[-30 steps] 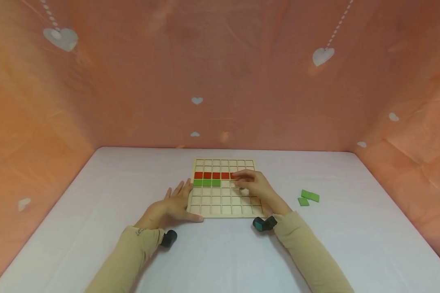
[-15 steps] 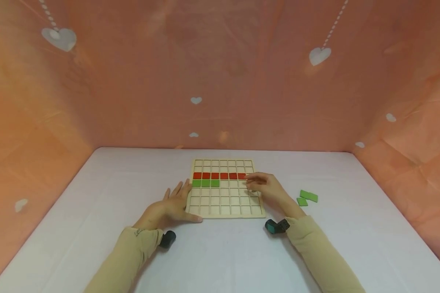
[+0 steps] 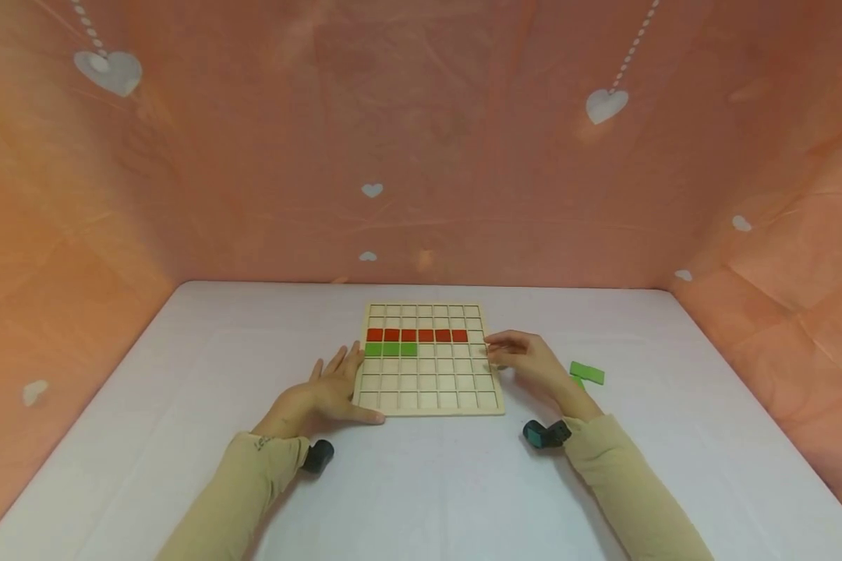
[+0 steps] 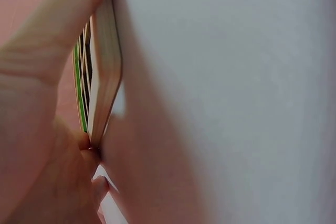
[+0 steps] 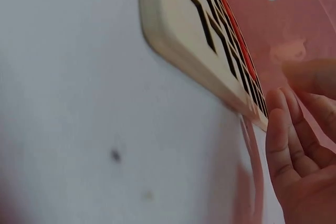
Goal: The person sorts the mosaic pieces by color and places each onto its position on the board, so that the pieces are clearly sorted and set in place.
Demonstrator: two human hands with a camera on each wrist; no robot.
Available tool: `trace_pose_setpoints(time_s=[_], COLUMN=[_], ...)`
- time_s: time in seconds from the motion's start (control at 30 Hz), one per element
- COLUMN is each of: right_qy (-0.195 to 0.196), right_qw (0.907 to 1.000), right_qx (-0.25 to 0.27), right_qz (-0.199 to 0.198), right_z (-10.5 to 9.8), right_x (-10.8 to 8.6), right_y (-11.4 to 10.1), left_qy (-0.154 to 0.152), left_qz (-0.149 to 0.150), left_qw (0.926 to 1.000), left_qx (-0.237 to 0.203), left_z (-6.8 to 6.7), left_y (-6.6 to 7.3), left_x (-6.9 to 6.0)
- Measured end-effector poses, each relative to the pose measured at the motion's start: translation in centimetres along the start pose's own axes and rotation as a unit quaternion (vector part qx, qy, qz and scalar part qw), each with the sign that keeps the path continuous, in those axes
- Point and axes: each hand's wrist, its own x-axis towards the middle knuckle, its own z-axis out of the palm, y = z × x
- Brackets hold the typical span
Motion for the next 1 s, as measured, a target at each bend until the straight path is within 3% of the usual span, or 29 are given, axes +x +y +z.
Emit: trace_pose_setpoints(time_s=[0.3,0.53,1.0], right_qy=[0.009,0.024,0.031], right_qw=[0.9998,0.9987,0.9973], right_qx=[-0.013,-0.045,-0.062], right_qz=[-0.013,0.009,0.027], right_z=[-1.4,-2.4,-4.4], right_x=[-0.6,-1.1,-2.6], right_y=[0.6,1.0,1.3], left_qy=[0.0,-0.01,-0.008], left_qz=[-0.003,0.003,0.003], left_qw=[1.0,0.9999,1.0], left_qx=[0.0,0.009,0.004], left_z=[0.1,0.0,-0.1], left_y=[-0.3,-0.2,-0.2], left_x=[0.4,0.4,0.2])
